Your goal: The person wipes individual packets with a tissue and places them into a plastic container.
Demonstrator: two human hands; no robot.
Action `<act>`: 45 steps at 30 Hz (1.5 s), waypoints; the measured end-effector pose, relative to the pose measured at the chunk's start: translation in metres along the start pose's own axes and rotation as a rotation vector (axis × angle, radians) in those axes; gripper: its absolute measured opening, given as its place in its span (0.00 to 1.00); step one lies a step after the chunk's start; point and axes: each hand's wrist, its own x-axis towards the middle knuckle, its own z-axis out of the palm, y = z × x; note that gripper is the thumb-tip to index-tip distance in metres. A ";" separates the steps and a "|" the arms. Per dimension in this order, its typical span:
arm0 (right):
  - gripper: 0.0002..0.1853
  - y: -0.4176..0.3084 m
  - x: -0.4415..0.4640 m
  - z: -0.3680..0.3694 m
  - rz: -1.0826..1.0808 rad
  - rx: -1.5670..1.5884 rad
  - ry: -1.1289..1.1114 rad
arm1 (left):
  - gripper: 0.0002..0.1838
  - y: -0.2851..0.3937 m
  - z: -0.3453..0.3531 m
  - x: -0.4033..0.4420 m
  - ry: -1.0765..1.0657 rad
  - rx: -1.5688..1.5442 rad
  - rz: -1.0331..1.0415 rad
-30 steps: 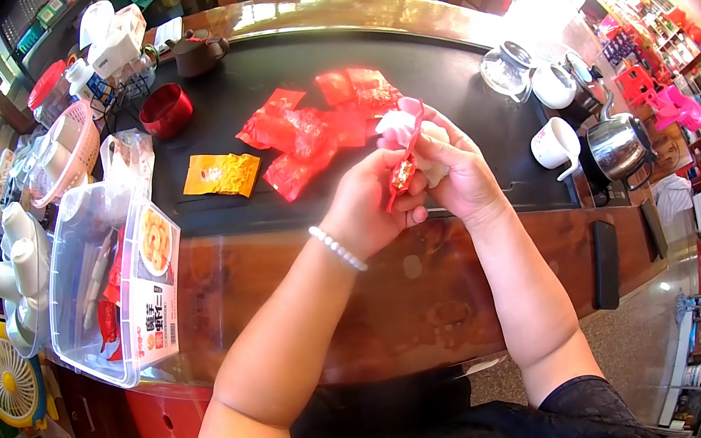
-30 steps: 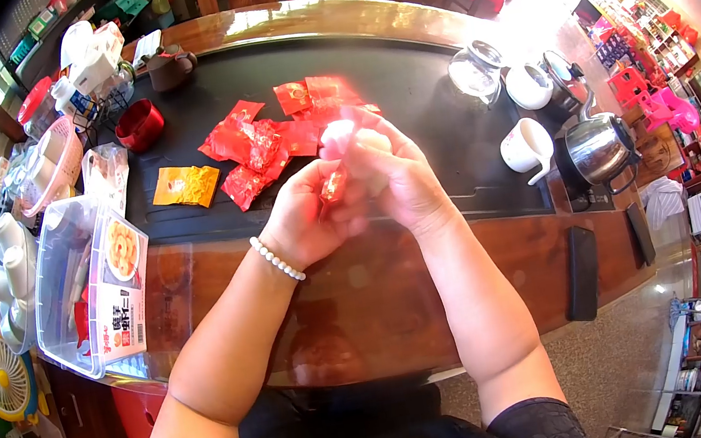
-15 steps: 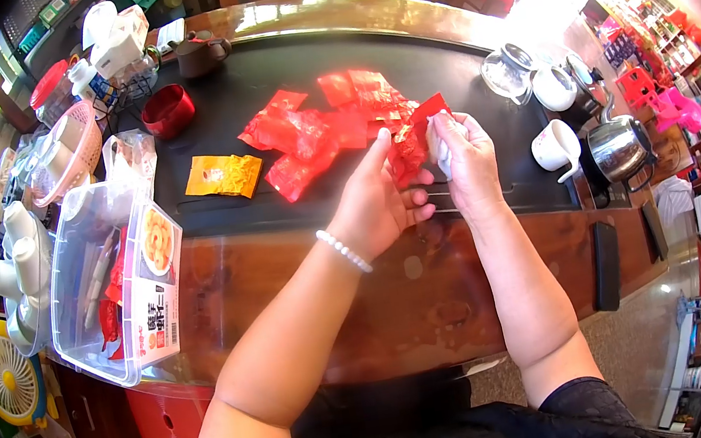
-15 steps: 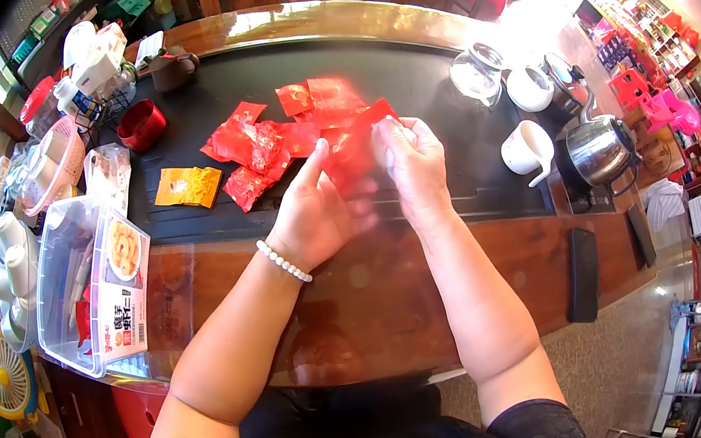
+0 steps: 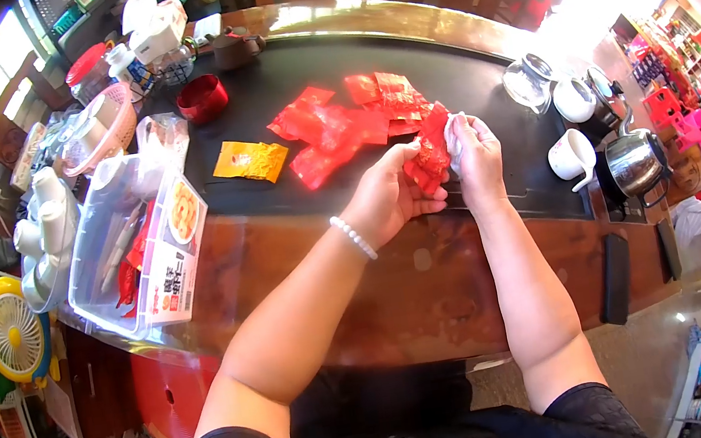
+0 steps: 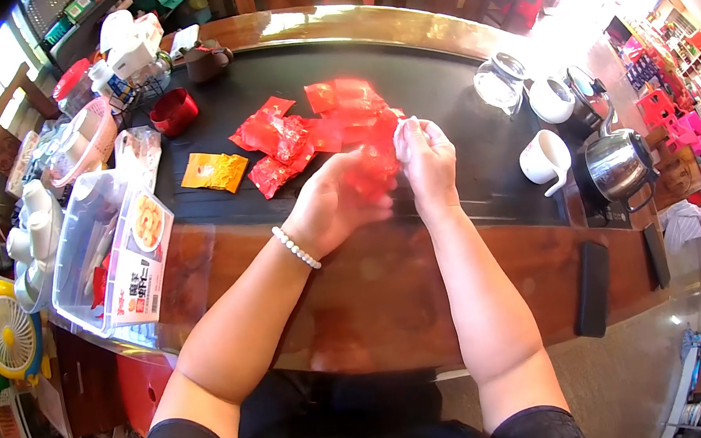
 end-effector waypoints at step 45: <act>0.21 0.022 0.016 -0.025 -0.048 -0.607 -0.015 | 0.26 0.095 -0.088 -0.040 0.776 2.186 0.281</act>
